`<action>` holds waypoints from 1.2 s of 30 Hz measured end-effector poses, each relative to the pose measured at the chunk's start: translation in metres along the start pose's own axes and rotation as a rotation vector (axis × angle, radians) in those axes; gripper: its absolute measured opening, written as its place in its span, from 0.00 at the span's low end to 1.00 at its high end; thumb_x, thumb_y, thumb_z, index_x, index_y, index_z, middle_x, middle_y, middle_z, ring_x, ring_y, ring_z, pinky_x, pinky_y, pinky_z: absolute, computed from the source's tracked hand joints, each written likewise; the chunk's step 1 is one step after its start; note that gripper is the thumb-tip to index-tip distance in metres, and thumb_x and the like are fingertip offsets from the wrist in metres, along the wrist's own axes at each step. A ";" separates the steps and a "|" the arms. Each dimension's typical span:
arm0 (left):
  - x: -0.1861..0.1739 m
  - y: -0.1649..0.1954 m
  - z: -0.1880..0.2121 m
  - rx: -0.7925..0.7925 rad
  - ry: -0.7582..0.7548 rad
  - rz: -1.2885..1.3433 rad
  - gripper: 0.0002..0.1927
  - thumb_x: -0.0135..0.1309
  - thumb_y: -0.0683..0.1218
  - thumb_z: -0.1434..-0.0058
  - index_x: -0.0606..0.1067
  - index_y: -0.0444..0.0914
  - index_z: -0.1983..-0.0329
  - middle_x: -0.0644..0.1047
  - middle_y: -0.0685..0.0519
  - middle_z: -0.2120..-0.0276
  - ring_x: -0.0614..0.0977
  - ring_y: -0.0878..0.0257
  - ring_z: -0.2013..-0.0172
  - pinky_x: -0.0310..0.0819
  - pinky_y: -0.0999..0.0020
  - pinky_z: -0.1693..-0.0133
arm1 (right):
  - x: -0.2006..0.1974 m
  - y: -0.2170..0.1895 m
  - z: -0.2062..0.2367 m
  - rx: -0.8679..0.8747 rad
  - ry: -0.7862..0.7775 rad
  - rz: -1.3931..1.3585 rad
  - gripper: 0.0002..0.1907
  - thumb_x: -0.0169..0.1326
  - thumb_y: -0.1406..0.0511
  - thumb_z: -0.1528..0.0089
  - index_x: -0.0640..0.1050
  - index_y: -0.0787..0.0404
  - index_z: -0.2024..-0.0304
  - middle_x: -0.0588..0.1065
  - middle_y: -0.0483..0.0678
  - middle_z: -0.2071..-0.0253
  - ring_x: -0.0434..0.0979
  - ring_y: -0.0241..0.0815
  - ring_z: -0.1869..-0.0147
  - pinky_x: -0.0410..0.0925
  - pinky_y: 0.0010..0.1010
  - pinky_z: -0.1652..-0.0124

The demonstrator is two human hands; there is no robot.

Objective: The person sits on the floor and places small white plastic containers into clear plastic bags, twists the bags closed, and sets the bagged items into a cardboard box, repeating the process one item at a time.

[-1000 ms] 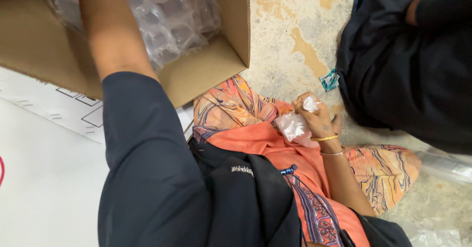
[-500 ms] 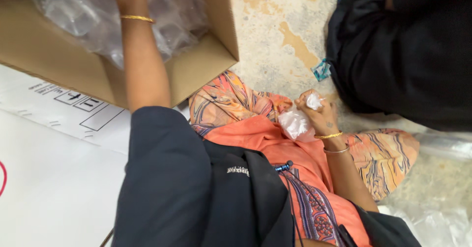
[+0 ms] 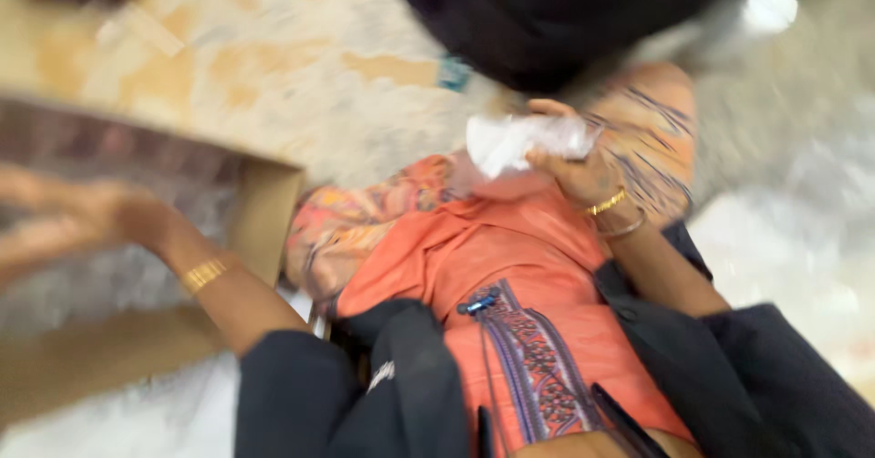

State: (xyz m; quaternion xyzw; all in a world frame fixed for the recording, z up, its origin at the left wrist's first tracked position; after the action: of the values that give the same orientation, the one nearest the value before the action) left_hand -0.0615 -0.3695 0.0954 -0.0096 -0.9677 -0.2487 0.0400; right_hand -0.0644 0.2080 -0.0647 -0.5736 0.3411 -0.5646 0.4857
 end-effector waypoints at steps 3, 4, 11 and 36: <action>-0.005 0.126 0.080 0.080 -0.097 0.298 0.30 0.64 0.47 0.36 0.67 0.34 0.35 0.72 0.39 0.43 0.73 0.46 0.41 0.67 0.56 0.37 | -0.067 -0.005 0.034 -0.052 0.283 -0.226 0.15 0.58 0.76 0.39 0.75 0.59 0.51 0.76 0.46 0.52 0.77 0.39 0.46 0.71 0.33 0.44; 0.000 0.177 0.116 0.086 -0.274 0.471 0.30 0.64 0.47 0.36 0.67 0.34 0.35 0.71 0.39 0.43 0.73 0.45 0.41 0.67 0.56 0.37 | -0.090 -0.006 0.048 -0.076 0.387 -0.300 0.14 0.59 0.76 0.39 0.74 0.59 0.54 0.76 0.46 0.54 0.77 0.41 0.48 0.72 0.34 0.46; 0.002 0.513 0.332 0.041 -1.645 1.461 0.34 0.65 0.49 0.36 0.64 0.31 0.33 0.69 0.37 0.41 0.71 0.43 0.39 0.64 0.56 0.35 | -0.184 -0.072 0.114 -0.460 0.617 -0.155 0.13 0.61 0.76 0.34 0.71 0.57 0.56 0.70 0.41 0.57 0.72 0.33 0.51 0.69 0.27 0.47; 0.034 0.649 0.469 -0.320 -1.872 1.764 0.05 0.54 0.46 0.28 0.73 0.40 0.55 0.75 0.52 0.52 0.73 0.61 0.50 0.65 0.67 0.43 | -0.288 -0.096 0.107 -0.661 0.845 -0.012 0.16 0.52 0.57 0.22 0.67 0.58 0.60 0.64 0.41 0.60 0.60 0.31 0.59 0.59 0.23 0.54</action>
State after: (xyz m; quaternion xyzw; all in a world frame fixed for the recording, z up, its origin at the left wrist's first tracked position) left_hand -0.1049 0.4253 0.0008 -0.8142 -0.2543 -0.1494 -0.5001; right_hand -0.0122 0.5253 -0.0538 -0.4207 0.6631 -0.6115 0.0966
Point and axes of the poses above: each hand's wrist, its own z-axis away from the middle knuckle, its own x-axis out of the palm, y = z × x, the point moved 9 cm from there along -z, towards the middle knuckle
